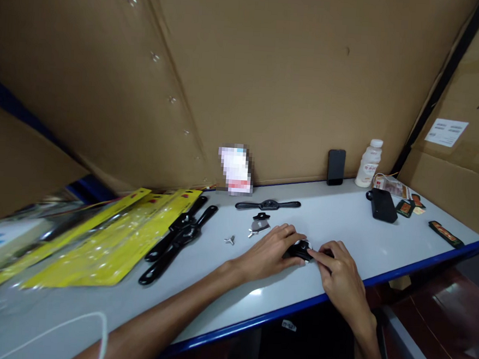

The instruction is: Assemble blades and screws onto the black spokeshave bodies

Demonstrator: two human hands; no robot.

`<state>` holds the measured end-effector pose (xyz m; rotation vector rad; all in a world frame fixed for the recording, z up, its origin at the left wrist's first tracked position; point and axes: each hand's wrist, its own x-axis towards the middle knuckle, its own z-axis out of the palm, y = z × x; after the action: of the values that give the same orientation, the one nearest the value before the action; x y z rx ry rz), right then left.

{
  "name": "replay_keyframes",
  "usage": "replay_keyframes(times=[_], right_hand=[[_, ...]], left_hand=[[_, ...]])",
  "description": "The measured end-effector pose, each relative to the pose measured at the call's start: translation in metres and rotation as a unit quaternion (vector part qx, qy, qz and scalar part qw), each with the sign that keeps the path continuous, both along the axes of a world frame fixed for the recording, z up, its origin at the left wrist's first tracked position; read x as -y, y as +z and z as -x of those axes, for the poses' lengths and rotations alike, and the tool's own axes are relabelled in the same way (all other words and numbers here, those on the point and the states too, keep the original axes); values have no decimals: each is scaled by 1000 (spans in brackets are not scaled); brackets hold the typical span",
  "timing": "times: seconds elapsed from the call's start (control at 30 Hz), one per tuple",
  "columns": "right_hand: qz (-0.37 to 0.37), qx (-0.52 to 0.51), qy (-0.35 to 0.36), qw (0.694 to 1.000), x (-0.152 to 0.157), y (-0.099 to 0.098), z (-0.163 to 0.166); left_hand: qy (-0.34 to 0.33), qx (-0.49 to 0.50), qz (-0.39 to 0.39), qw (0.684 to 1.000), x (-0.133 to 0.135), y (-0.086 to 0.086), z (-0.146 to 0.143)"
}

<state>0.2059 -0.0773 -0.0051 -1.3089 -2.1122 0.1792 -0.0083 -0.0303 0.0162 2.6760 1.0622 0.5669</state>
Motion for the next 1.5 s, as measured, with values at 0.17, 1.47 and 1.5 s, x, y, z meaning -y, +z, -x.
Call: replay_keyframes(times=[0.17, 1.47, 1.5], right_hand=[[4, -12, 0, 1000, -1, -2, 0], [5, -2, -17, 1000, 2, 3, 4], [7, -2, -16, 1000, 2, 3, 4]], left_hand=[[57, 10, -76, 995, -19, 23, 30], [101, 69, 66, 990, -3, 29, 18], [86, 75, 70, 991, -1, 28, 11]])
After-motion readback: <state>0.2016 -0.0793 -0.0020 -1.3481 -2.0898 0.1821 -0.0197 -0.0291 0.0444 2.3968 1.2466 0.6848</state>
